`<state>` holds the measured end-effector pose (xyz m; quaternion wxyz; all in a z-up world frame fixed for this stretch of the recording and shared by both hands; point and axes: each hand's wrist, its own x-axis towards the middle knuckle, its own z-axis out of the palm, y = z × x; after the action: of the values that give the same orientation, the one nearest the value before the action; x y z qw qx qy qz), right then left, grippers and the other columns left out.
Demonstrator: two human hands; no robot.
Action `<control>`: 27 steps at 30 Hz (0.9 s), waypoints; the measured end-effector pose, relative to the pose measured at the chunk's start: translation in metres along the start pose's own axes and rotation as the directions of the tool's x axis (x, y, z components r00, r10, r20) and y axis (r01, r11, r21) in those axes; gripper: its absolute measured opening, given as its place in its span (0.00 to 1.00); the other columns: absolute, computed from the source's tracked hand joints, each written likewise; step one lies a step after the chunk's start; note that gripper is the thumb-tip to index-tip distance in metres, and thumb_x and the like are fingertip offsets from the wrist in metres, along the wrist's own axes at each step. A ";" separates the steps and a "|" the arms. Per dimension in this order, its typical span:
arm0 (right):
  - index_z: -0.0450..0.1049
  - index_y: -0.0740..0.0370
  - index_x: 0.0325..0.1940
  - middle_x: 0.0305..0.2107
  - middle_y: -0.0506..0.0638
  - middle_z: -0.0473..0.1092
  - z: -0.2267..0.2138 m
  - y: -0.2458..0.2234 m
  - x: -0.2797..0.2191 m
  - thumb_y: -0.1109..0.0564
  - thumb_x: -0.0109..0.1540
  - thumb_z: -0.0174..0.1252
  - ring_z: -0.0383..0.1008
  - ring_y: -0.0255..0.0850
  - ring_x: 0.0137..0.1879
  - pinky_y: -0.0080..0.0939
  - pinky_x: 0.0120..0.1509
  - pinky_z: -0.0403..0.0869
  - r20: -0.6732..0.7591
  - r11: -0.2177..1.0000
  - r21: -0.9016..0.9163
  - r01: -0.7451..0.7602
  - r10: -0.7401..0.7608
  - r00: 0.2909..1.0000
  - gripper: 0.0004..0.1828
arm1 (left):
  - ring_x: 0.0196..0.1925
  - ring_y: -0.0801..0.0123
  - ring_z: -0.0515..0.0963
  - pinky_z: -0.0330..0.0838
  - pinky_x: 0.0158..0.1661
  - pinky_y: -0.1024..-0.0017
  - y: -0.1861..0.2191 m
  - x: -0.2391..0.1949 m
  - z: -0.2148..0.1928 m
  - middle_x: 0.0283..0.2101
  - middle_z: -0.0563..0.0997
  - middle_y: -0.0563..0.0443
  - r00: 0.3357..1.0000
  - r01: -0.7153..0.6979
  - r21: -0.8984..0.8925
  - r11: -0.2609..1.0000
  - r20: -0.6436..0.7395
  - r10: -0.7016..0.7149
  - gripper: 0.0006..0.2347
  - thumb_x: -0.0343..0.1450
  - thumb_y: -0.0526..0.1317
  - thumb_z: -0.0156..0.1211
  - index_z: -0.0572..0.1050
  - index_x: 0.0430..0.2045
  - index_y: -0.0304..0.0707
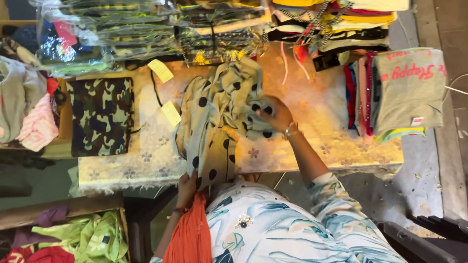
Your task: The person folds a gray t-shirt with text on a table, then folds a white t-shirt with black polka dots. The person places the folded shirts on the table and picks up a green t-shirt to begin folding it.
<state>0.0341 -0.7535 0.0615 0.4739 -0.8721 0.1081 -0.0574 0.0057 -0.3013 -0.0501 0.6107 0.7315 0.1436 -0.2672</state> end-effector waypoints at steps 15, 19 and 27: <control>0.73 0.55 0.59 0.40 0.47 0.72 -0.063 0.161 -0.018 0.61 0.64 0.57 0.70 0.36 0.45 0.37 0.49 0.70 -0.019 0.933 0.359 -0.020 0.029 0.999 0.18 | 0.44 0.65 0.82 0.79 0.43 0.66 0.247 -0.073 -0.049 0.46 0.80 0.48 0.931 -0.359 -0.472 0.805 -0.236 0.277 0.16 0.79 0.47 0.52 0.68 0.51 0.32; 0.74 0.65 0.51 0.44 0.50 0.73 -0.126 0.049 -0.017 0.62 0.70 0.58 0.73 0.38 0.50 0.39 0.57 0.74 -0.803 0.977 0.103 0.188 -0.030 0.596 0.06 | 0.45 0.64 0.83 0.78 0.43 0.66 0.230 -0.056 -0.054 0.47 0.81 0.45 0.929 -0.369 -0.469 0.803 -0.183 0.320 0.14 0.80 0.45 0.53 0.72 0.50 0.31; 0.76 0.59 0.51 0.50 0.53 0.77 -0.014 -0.018 -0.038 0.63 0.62 0.65 0.76 0.49 0.59 0.47 0.65 0.73 -0.319 0.949 -0.123 0.292 -0.316 0.894 0.14 | 0.45 0.74 0.75 0.69 0.45 0.74 0.215 -0.078 -0.037 0.46 0.78 0.55 0.942 -0.336 -0.187 0.923 -0.084 0.325 0.16 0.74 0.39 0.64 0.70 0.52 0.32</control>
<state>-0.0032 -0.7461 0.0837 0.4023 -0.8721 0.0511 -0.2739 0.0651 -0.3024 0.1734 0.7131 0.6871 0.0598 -0.1260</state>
